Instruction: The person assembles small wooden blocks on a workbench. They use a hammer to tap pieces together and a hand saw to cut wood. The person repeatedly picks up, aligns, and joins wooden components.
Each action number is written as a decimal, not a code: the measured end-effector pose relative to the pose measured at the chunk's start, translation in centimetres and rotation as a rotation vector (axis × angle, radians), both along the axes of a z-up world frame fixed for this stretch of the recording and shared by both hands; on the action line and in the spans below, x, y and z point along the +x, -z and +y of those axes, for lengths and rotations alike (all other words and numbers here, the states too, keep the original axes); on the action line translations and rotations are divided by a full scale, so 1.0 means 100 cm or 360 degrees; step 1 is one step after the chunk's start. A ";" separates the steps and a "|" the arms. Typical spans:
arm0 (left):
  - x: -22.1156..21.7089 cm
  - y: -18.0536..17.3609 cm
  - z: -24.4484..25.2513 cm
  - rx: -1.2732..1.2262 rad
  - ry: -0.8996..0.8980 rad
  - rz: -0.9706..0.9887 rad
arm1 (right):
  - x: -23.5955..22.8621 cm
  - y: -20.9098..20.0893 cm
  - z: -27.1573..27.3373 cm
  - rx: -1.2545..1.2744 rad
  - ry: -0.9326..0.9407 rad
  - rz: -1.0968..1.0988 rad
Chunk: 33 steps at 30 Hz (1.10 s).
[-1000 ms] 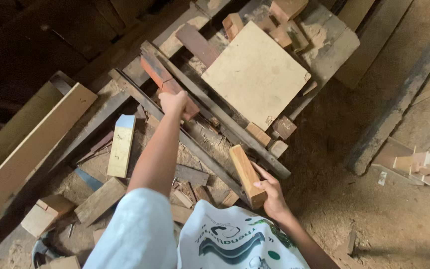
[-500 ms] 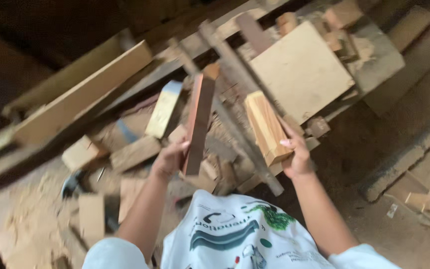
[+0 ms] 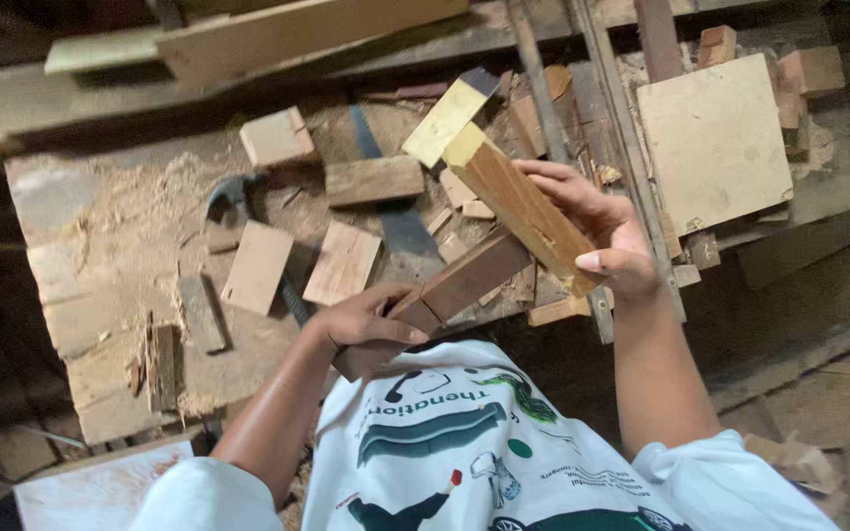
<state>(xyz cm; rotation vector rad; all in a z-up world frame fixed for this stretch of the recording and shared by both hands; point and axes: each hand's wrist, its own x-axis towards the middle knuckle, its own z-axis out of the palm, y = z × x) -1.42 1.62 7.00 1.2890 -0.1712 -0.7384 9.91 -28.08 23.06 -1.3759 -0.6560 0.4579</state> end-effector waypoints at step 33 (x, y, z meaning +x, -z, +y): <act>0.073 0.065 0.004 0.0011 0.0215 -0.0277 | -0.073 0.020 0.090 -0.0709 -0.0025 -0.1257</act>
